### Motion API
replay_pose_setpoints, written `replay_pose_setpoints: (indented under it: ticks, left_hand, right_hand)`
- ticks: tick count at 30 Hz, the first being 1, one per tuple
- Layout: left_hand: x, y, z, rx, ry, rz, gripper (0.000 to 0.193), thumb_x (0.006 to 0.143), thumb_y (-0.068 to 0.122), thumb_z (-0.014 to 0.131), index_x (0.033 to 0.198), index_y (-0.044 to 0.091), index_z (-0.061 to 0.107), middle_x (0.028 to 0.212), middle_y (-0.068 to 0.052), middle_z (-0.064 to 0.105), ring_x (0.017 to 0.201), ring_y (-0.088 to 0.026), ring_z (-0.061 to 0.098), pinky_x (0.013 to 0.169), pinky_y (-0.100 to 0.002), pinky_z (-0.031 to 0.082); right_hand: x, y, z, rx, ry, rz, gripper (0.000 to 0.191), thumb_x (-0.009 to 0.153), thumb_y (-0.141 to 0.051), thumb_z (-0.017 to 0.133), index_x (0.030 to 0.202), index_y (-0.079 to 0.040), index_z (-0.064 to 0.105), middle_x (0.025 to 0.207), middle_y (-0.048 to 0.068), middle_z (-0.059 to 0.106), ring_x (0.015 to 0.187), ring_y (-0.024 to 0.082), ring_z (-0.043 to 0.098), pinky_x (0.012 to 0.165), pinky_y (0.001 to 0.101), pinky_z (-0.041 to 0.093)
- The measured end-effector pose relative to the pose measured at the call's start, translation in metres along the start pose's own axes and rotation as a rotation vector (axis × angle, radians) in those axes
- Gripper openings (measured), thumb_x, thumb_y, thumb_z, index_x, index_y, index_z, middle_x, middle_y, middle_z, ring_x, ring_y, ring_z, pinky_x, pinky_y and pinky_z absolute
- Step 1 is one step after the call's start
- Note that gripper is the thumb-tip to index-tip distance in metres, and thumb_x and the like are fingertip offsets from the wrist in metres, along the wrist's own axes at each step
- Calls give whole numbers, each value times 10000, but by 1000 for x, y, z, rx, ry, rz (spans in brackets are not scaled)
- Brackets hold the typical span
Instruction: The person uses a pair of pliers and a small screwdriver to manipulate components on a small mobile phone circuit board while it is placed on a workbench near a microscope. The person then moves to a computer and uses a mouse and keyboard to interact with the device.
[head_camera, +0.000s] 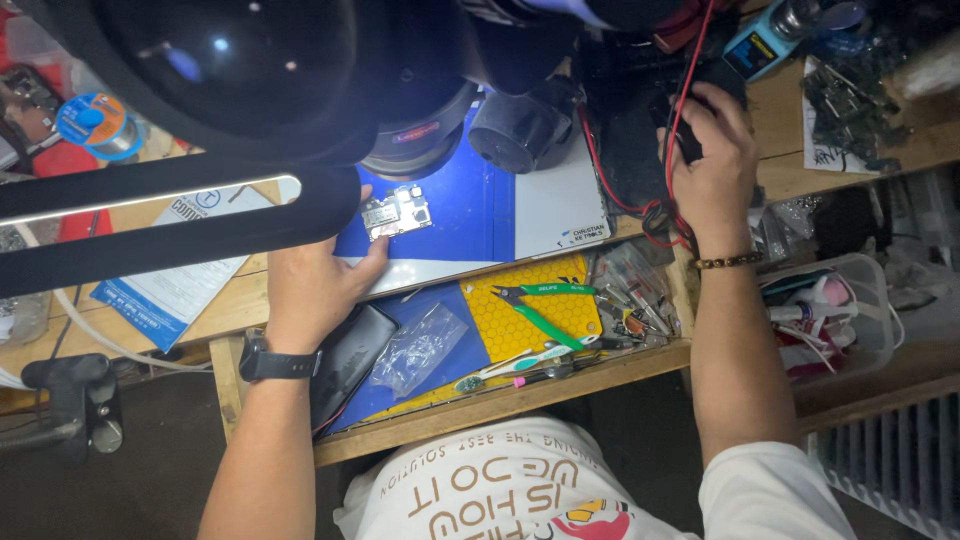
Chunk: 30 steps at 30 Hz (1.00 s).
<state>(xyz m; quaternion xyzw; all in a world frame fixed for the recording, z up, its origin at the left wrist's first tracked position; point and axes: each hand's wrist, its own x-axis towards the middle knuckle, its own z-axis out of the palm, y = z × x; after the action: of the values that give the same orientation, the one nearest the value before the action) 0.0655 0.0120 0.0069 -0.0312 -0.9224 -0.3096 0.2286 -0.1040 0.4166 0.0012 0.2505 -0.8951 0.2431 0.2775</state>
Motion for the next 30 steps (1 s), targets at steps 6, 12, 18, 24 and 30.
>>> replay_pose_setpoints:
  ticks: [6,12,18,24,30]
  left_hand:
    - [1,3,-2,2,2,13,493,830,219,830,1288,94,697,1161,-148,700,1044,-345,673,908,-441,516]
    - [0,-3,1,-24,0,13,500,823,211,826,1288,78,698,1172,-156,699,1057,-359,667,910,-446,515]
    - [-4,-7,0,15,46,44,401,826,222,845,1177,70,725,1131,-158,709,1036,-385,657,893,-469,507]
    - [-6,-10,-2,-20,46,52,391,838,215,833,1176,57,714,1123,-150,711,1036,-379,657,890,-470,502]
    - [-7,-18,1,4,32,36,398,837,248,851,1155,52,712,1084,-149,715,1037,-376,653,930,-496,477]
  right_hand:
    - [1,-2,-1,16,52,-45,346,937,7,813,1264,-8,701,1394,152,629,1244,365,647,1042,432,553]
    - [-1,-1,1,8,30,-36,342,944,-6,834,1264,-11,714,1365,158,636,1205,363,650,1001,431,556]
    - [-3,1,3,69,-6,-56,308,962,23,821,1248,25,707,1355,151,643,1215,330,668,1041,408,556]
    - [-4,1,5,65,-18,-62,286,972,40,803,1247,28,723,1336,155,647,1181,321,677,1039,400,561]
    - [-11,10,10,72,-29,-41,351,925,69,736,1271,13,738,1369,166,635,1202,326,673,1015,386,560]
